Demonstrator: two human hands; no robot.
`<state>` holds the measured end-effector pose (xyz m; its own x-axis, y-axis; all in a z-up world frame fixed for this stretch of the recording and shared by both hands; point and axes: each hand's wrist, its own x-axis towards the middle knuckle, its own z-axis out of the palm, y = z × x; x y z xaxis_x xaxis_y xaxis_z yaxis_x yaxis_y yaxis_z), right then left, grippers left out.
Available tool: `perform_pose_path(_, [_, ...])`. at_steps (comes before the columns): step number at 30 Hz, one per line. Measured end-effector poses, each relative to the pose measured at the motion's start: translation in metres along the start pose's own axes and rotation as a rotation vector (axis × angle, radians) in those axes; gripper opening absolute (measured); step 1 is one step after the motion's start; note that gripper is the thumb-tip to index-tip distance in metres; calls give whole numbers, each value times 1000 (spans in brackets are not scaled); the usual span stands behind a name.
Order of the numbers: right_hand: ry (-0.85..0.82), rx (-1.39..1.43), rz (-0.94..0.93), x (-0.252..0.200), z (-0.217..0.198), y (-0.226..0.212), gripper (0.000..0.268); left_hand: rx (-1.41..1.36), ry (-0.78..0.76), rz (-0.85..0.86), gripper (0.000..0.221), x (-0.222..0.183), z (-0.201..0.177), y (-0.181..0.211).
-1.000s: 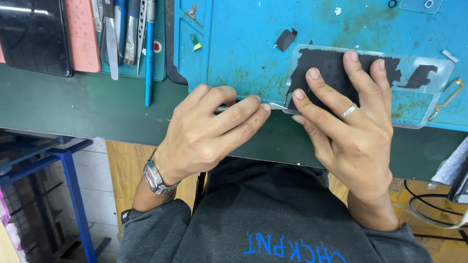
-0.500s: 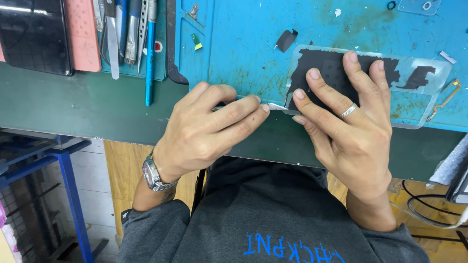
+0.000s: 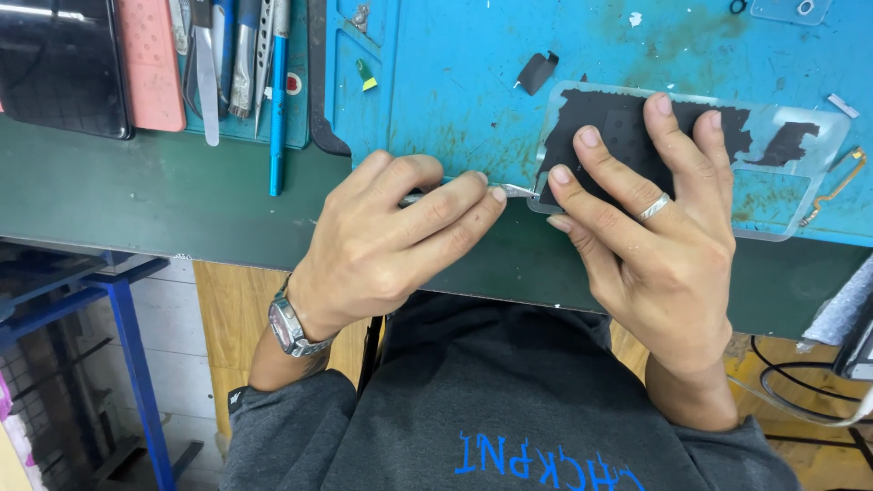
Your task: A person is seen at a mobile repair bench carefully peeling a black adhesive layer from a transparent phone component using a small metal tool and their fingers.
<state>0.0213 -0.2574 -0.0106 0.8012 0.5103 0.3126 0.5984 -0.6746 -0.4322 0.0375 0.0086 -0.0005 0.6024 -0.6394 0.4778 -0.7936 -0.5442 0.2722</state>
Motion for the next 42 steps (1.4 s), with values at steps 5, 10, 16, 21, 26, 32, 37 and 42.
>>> perform_pose_path(5, [5, 2, -2, 0, 0, 1, 21, -93, -8, -5, 21, -1, -3, -2])
perform_pose_path(10, [-9, 18, -6, 0, -1, 0, 24, -44, -4, -13, 14, -1, -1, 0])
perform_pose_path(16, [7, 1, -7, 0, 0, -1, 22, -16, 24, -16, 20, 0, 1, 2])
perform_pose_path(21, [3, -8, -14, -1, 0, 1, 25, -44, 64, -18, 15, 2, 2, 1])
perform_pose_path(26, [26, 18, 36, -11, -19, -2, 36, -133, 48, -52, 19, 2, 0, 2])
perform_pose_path(32, [51, -103, 172, -42, -32, 13, 47, -156, 64, -121, 17, -2, 3, 4])
perform_pose_path(37, [12, 7, 76, -25, -17, -3, 36, -112, 111, -125, 15, 7, 3, 12])
perform_pose_path(42, [23, -30, 129, -20, -15, -8, 73, -55, 99, -156, 17, 8, -10, 20])
